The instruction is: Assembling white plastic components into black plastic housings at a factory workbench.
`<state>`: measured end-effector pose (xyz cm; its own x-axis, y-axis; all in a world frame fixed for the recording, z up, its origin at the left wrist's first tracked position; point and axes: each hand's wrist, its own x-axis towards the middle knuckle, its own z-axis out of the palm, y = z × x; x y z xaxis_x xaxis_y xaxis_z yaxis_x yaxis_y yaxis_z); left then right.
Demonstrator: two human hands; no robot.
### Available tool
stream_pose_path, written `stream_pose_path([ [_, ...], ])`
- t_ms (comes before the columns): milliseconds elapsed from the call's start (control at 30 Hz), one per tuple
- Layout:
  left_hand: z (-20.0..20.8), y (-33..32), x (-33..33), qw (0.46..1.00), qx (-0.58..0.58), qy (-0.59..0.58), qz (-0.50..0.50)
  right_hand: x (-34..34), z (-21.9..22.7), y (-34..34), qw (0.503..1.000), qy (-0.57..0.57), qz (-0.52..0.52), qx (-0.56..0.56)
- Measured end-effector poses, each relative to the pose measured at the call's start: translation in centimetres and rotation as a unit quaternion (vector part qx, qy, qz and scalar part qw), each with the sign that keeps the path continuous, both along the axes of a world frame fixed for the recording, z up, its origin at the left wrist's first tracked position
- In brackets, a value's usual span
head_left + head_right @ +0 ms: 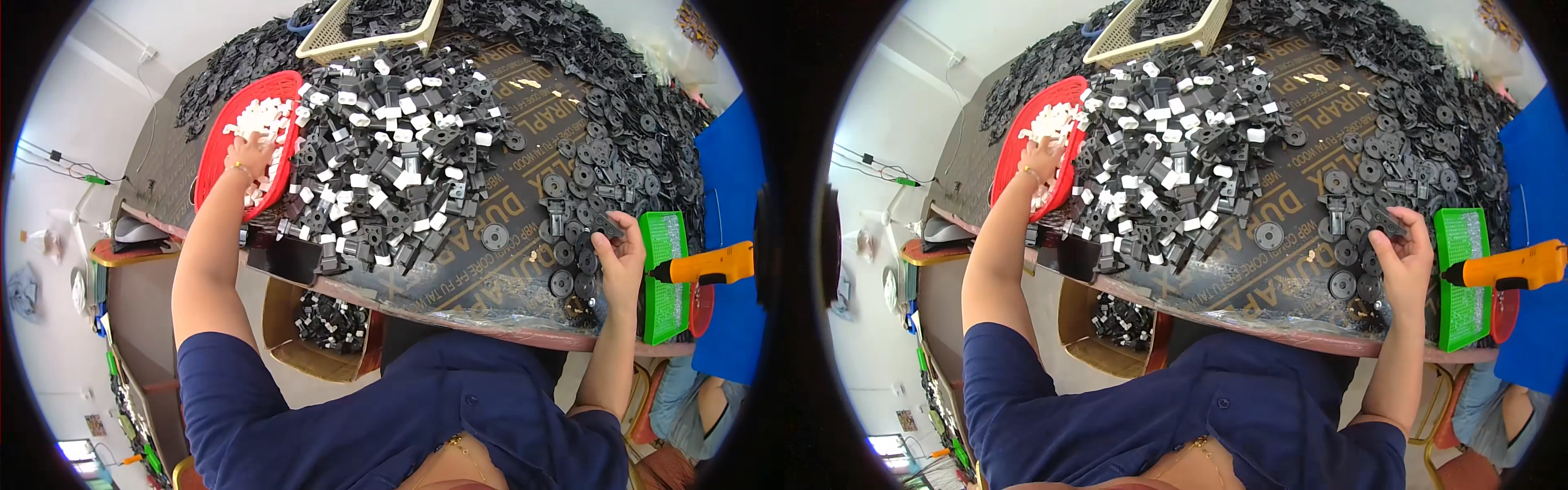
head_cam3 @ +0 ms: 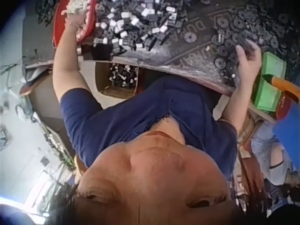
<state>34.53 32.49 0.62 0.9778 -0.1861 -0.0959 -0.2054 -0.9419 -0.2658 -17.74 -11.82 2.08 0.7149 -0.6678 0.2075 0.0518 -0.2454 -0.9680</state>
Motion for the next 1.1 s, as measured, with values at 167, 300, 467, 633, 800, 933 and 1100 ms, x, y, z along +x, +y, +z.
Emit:
stream_pose_path([
  [167, -0.2, 0.4, 0.8, 0.978, -0.152, -0.027, -0.140, 0.3, 0.0, -0.1, 1.000, -0.005, 0.005, 0.008],
  [300, -1.4, -1.6, 0.8, 0.976, -0.167, -0.027, -0.138, -0.6, -0.1, -0.3, 1.000, -0.006, -0.022, 0.002],
  [467, -1.4, 1.9, 4.2, 0.970, -0.008, -0.042, -0.240, -1.0, 0.4, -1.2, 0.999, -0.021, -0.033, 0.018],
  [633, -4.8, 0.4, 5.3, 0.975, -0.110, -0.005, -0.192, -2.9, 1.2, -3.0, 0.996, -0.031, -0.080, 0.029],
  [800, 3.4, 13.7, 11.0, 0.973, -0.177, -0.001, -0.146, -1.9, 1.7, -4.2, 0.991, -0.109, -0.054, 0.051],
  [933, 2.7, -5.9, 2.4, 0.782, -0.618, 0.023, -0.080, -6.7, 2.5, -6.5, 0.989, -0.048, -0.140, -0.015],
  [1100, 16.1, -17.7, -19.0, 0.768, -0.598, -0.021, -0.228, -5.5, 2.9, -8.2, 0.987, -0.096, -0.131, 0.011],
])
